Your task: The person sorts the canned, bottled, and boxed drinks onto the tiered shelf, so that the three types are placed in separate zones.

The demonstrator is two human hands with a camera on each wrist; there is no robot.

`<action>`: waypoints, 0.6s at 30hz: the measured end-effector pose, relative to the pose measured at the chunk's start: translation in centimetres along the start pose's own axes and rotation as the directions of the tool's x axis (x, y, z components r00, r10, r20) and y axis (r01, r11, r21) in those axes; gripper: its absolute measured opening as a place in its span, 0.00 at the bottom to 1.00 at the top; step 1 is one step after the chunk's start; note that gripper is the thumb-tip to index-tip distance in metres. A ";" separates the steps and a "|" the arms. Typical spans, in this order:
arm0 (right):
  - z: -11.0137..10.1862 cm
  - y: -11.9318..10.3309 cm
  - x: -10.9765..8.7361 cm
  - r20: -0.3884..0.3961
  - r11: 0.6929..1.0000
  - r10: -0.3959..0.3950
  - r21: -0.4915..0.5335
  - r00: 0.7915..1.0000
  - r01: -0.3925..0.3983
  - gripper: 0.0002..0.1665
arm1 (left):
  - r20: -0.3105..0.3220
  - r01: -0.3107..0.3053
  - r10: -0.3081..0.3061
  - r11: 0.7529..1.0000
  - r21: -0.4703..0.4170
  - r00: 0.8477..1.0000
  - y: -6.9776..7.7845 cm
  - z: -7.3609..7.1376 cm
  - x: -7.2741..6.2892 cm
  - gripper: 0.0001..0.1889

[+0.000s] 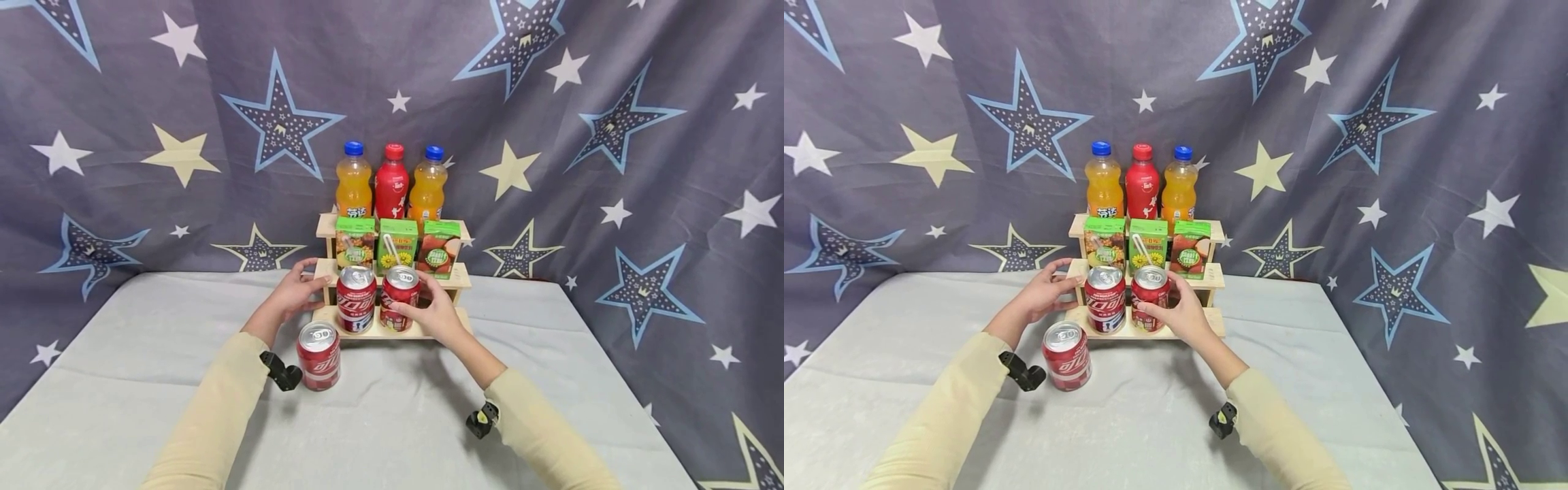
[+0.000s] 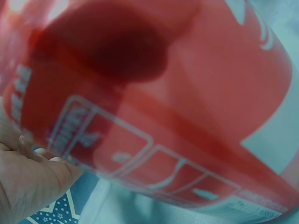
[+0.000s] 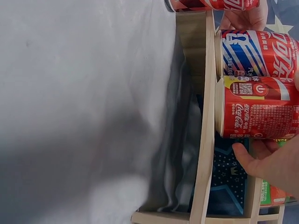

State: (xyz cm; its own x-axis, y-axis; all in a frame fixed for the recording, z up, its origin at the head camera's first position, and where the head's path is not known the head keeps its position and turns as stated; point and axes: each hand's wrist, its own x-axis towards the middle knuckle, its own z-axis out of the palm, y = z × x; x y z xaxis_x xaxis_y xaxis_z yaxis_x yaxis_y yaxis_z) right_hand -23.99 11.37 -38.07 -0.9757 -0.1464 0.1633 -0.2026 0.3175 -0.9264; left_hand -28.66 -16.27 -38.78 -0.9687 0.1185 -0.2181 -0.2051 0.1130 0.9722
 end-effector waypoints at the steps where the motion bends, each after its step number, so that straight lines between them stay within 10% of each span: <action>1: 0.0 0.0 0.0 0.003 1.000 -0.003 -0.005 1.000 0.003 0.45 | 0.000 0.001 -0.001 1.000 -0.001 1.000 0.0 0.0 0.0 0.35; 18: -1.5 -2.9 -2.5 -0.071 0.993 -0.105 0.046 0.992 0.108 0.39 | -0.005 0.006 -0.006 1.000 0.001 1.000 0.1 0.0 0.0 0.36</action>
State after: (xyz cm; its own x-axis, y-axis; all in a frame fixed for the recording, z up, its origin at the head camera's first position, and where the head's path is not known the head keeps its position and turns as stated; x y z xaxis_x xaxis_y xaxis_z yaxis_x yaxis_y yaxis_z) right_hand -21.09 12.21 -35.29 -0.9525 -0.1122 0.2832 -0.3031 0.2565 -0.9178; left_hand -28.68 -16.25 -38.70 -0.9682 0.1127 -0.2234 -0.2107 0.1145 0.9708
